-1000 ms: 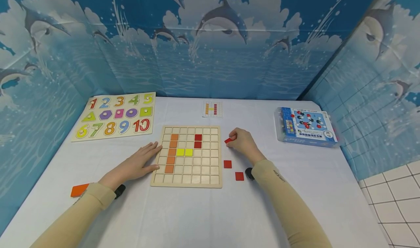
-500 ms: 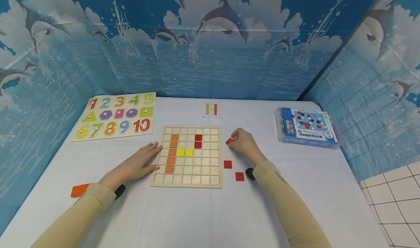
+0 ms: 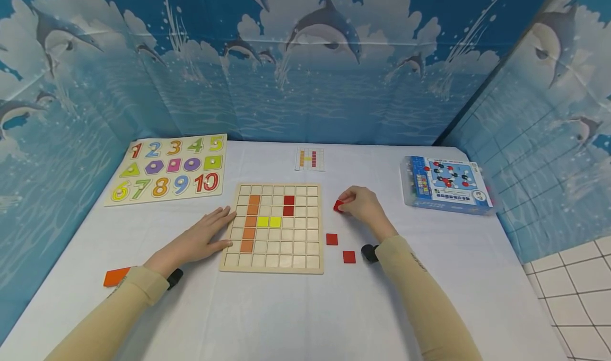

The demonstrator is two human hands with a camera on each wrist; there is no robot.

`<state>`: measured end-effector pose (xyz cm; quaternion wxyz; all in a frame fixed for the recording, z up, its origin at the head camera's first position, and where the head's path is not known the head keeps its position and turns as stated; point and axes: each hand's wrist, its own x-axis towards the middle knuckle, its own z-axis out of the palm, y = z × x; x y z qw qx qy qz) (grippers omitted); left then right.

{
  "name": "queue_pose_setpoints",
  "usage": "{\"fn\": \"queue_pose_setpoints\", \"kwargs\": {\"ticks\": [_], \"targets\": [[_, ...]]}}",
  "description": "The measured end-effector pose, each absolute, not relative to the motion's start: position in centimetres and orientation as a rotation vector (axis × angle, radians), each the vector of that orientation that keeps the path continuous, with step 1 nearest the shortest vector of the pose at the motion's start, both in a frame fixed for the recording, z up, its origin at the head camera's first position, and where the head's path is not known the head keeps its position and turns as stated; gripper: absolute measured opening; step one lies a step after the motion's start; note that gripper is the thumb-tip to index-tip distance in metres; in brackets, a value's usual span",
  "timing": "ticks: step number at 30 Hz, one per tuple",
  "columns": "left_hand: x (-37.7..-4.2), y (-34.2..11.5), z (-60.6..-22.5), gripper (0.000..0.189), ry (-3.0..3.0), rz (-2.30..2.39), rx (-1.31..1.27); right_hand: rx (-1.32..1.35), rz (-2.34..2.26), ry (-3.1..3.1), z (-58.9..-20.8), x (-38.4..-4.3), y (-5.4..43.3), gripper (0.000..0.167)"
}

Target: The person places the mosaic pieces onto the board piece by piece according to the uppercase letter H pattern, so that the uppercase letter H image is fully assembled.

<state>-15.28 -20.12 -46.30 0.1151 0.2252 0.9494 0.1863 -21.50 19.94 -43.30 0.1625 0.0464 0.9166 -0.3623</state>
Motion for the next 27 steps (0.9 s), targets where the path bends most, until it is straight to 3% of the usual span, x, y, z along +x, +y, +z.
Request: {"fn": "queue_pose_setpoints", "kwargs": {"ticks": [11, 27], "targets": [[-15.2, -20.1, -46.1, 0.072, 2.778, 0.549, 0.662, 0.109, -1.195, 2.565, -42.4, -21.3, 18.7, 0.030], [-15.2, -20.0, -46.1, 0.073, 2.771, 0.539, 0.646, -0.017, -1.224, 2.511, -42.0, -20.5, 12.6, 0.021]]}}
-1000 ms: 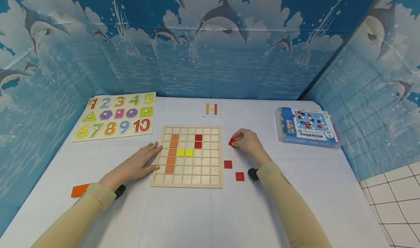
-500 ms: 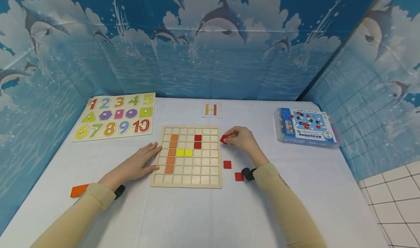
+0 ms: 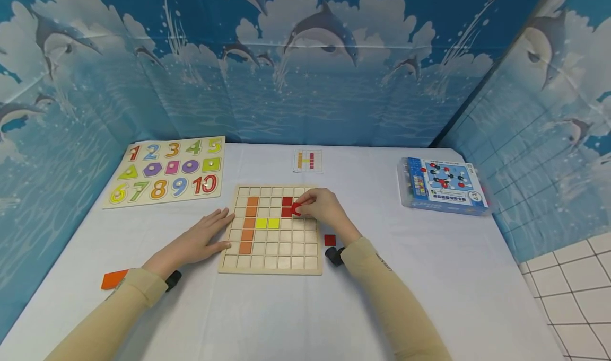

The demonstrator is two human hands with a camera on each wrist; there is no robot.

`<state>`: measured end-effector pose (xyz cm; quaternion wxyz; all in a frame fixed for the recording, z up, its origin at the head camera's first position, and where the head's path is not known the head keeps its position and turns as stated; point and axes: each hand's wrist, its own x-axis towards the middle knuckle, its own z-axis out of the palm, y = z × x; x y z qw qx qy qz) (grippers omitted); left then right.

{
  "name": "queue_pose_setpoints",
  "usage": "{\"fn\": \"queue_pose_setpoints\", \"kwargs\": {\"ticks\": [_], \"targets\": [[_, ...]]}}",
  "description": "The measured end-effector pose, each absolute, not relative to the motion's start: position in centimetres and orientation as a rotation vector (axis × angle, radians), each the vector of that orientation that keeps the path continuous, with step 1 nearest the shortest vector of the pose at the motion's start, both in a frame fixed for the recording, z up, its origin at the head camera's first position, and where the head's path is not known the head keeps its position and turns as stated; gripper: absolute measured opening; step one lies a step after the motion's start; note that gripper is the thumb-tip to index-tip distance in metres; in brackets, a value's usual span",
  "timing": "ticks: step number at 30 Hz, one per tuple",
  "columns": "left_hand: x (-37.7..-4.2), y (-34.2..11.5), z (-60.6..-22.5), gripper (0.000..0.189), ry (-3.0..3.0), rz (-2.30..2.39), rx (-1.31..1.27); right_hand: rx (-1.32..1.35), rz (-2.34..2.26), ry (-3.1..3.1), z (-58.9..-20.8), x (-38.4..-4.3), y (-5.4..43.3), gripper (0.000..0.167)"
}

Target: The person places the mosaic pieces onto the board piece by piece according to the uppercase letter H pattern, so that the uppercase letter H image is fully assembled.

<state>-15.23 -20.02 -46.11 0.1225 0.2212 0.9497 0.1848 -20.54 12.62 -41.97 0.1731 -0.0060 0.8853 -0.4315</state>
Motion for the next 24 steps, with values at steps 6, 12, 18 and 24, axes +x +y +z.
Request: {"fn": "queue_pose_setpoints", "kwargs": {"ticks": [6, 12, 18, 24], "targets": [[-15.2, -20.1, -46.1, 0.072, 2.775, 0.545, 0.654, -0.042, -1.172, 2.498, -42.3, -20.4, 11.2, 0.014], [-15.2, -20.1, -46.0, 0.071, 2.777, 0.541, 0.659, -0.027, -1.157, 2.472, -42.6, -20.3, 10.5, 0.010], [-15.1, -20.0, -46.0, 0.072, 2.775, 0.540, 0.649, -0.024, -1.148, 2.473, -43.0, -20.3, 10.2, 0.010], [-15.1, -20.0, -46.0, 0.072, 2.774, 0.546, 0.647, -0.076, -1.078, 2.528, -43.5, -20.2, 9.7, 0.006]]}}
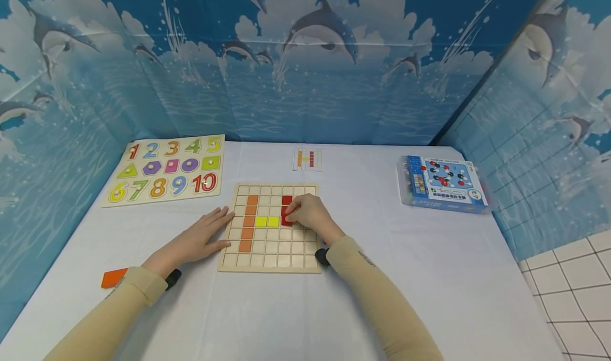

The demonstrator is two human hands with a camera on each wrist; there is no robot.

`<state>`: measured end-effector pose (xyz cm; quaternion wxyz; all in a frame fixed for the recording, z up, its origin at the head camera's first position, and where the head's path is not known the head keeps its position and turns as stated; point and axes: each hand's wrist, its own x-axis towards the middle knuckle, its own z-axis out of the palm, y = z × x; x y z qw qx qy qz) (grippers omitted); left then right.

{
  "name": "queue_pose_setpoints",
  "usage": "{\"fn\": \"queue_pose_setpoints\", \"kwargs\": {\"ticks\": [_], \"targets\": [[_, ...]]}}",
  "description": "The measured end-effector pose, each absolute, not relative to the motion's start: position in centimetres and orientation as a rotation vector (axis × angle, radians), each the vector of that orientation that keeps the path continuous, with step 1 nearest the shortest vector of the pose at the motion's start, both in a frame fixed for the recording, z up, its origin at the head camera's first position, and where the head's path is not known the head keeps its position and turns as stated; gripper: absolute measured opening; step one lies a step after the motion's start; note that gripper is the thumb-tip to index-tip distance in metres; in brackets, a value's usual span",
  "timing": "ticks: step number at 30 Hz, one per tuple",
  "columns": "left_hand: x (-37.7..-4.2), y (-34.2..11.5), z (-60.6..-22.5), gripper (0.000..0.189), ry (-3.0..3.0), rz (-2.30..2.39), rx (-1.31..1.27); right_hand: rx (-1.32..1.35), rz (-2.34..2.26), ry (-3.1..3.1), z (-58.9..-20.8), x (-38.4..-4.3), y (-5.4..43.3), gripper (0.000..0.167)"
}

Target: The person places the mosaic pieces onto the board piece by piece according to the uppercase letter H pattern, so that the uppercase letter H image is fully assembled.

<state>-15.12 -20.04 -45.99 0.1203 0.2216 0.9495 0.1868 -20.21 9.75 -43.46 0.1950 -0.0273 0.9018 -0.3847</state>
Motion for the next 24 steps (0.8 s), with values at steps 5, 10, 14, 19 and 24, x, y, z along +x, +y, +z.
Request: {"fn": "queue_pose_setpoints", "kwargs": {"ticks": [5, 10, 14, 19, 24], "targets": [[-15.2, -20.1, -46.0, 0.072, 2.772, 0.544, 0.648, -0.179, -0.999, 2.615, -43.6, -20.1, 9.2, 0.004], [-15.2, -20.1, -46.0, 0.071, 2.770, 0.541, 0.649, -0.241, -0.916, 2.674, -43.6, -19.8, 8.6, 0.007], [-15.1, -20.0, -45.8, 0.070, 2.771, 0.545, 0.648, -0.280, -0.851, 2.702, -43.5, -19.6, 8.4, 0.008], [-15.0, -20.0, -45.9, 0.071, 2.767, 0.543, 0.646, -0.258, -0.917, 2.631, -42.8, -19.6, 9.2, 0.006], [-15.2, -20.1, -46.0, 0.072, 2.767, 0.535, 0.645, -0.222, -1.008, 2.573, -41.7, -19.4, 12.1, 0.013]]}}
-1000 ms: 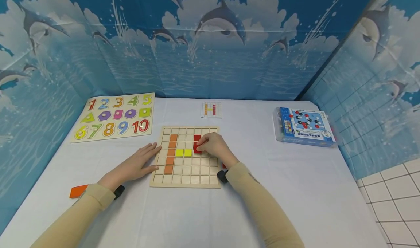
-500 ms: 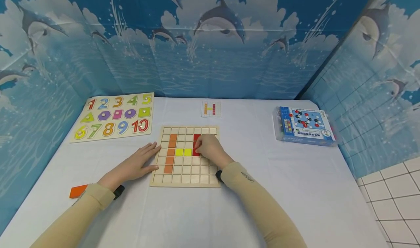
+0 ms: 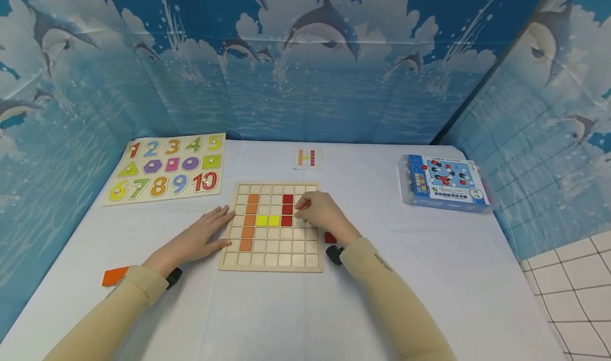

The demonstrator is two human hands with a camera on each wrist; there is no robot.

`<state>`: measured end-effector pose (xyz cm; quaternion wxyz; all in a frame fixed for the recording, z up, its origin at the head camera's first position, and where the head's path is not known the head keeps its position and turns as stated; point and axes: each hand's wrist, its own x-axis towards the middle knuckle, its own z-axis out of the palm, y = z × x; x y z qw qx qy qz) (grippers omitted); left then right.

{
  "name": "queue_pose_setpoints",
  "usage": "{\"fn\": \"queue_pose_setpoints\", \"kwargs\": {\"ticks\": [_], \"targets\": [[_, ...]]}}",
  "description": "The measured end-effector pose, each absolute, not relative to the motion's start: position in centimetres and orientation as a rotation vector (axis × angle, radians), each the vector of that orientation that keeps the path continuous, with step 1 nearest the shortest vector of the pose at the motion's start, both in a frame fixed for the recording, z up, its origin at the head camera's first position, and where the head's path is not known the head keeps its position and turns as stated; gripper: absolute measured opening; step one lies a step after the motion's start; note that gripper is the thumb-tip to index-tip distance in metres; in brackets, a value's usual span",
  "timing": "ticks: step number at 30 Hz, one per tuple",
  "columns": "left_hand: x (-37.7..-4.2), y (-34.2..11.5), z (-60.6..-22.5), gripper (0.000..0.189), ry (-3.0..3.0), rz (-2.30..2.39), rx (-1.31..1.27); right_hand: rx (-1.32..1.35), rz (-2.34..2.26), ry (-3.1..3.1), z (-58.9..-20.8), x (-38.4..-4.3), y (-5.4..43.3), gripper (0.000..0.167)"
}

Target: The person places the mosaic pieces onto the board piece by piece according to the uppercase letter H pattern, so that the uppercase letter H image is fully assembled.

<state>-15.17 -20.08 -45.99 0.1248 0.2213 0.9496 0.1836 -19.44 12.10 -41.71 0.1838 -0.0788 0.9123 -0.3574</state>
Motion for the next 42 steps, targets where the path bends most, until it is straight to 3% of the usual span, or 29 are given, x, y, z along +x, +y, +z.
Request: {"fn": "queue_pose_setpoints", "kwargs": {"ticks": [8, 17, 42], "targets": [[-15.3, -20.1, -45.9, 0.071, 2.772, 0.526, 0.668, -0.222, -1.117, 2.573, -42.6, -17.9, 17.6, 0.024], [-15.3, -20.0, -46.0, 0.072, 2.766, 0.522, 0.647, -0.211, -1.164, 2.590, -43.7, -16.0, 20.4, 0.037], [-15.2, -19.9, -46.1, 0.073, 2.769, 0.537, 0.644, -0.185, -1.026, 2.590, -44.5, -15.5, 19.5, 0.045]]}}
